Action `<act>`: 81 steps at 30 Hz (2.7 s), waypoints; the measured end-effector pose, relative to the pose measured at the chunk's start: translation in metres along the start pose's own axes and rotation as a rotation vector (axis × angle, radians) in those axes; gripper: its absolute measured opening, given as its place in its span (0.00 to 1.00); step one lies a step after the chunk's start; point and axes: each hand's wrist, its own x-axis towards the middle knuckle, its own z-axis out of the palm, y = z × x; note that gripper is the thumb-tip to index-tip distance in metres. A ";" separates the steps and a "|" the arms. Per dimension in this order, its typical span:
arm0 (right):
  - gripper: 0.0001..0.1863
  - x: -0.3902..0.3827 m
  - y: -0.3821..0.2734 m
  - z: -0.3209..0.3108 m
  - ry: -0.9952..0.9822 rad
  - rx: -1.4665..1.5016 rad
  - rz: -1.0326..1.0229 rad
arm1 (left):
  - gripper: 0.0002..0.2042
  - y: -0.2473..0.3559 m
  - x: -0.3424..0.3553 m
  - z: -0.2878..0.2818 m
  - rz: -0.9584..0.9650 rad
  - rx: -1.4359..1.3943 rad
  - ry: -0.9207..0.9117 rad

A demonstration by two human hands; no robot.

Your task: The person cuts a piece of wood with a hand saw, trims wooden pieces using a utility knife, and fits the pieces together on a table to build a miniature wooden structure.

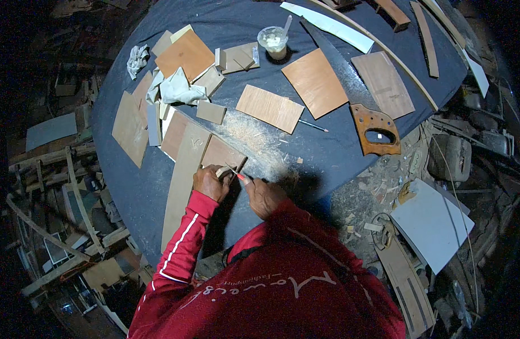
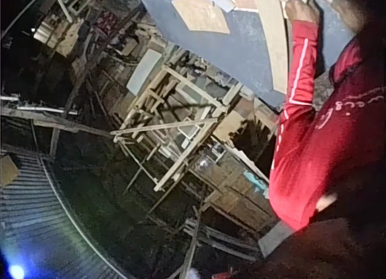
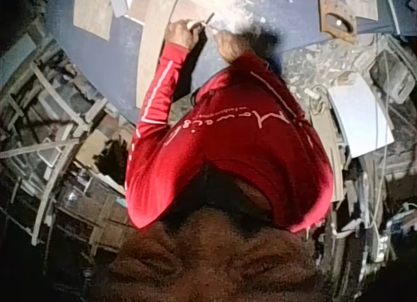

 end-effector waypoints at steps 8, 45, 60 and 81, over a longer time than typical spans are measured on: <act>0.17 0.003 -0.003 -0.001 0.025 -0.086 -0.097 | 0.09 -0.003 -0.003 0.003 0.046 -0.023 0.043; 0.10 0.015 0.027 0.011 0.037 -0.272 -0.369 | 0.07 -0.002 -0.001 0.007 0.078 -0.072 0.073; 0.14 0.016 0.028 0.023 0.079 -0.338 -0.156 | 0.10 0.001 -0.001 0.006 0.091 -0.065 0.058; 0.21 0.021 0.034 0.015 -0.036 -0.146 0.002 | 0.06 -0.004 0.000 0.007 0.027 -0.097 0.103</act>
